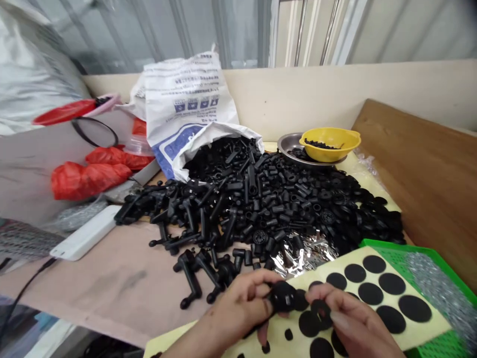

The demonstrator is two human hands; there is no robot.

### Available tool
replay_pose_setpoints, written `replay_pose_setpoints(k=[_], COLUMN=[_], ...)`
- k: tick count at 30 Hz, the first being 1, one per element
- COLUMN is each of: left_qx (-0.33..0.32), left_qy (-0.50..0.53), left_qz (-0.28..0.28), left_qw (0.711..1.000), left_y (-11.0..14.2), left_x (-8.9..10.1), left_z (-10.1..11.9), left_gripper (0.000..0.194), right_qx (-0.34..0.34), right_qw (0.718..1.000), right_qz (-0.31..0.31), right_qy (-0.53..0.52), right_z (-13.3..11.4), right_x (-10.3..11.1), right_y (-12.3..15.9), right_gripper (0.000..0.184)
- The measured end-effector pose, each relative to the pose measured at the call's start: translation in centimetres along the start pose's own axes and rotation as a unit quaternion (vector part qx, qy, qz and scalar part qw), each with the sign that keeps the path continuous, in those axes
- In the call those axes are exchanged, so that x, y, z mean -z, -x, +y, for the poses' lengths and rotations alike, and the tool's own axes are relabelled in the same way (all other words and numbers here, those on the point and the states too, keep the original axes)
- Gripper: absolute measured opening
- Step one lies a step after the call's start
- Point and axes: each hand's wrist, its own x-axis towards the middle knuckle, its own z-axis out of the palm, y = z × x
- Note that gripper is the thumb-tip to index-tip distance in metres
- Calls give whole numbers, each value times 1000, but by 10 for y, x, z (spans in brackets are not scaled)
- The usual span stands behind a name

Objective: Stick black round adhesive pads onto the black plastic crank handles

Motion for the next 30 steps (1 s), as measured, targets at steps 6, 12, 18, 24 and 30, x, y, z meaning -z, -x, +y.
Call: replay_pose_setpoints(k=[6, 12, 18, 24, 30], left_qx=[43, 46, 26, 9, 24], left_qy=[-83, -163, -180, -187, -173], left_qz=[-22, -31, -49, -63, -46], left_qw=[995, 985, 982, 980, 984], left_y=[-11, -4, -6, -3, -5], left_x=[-14, -14, -14, -15, -13], left_z=[-12, 10, 5, 5, -4], left_gripper=[30, 32, 36, 38, 38], right_qx=[24, 35, 74, 79, 78], right_qw=[997, 991, 982, 974, 974], right_qz=[14, 27, 15, 22, 12], right_qy=[70, 123, 174, 209, 211], right_z=[-3, -4, -4, -3, -5], right_x=[-7, -8, -9, -9, -11], right_y=[8, 6, 5, 4, 5], right_gripper=[14, 16, 25, 25, 25])
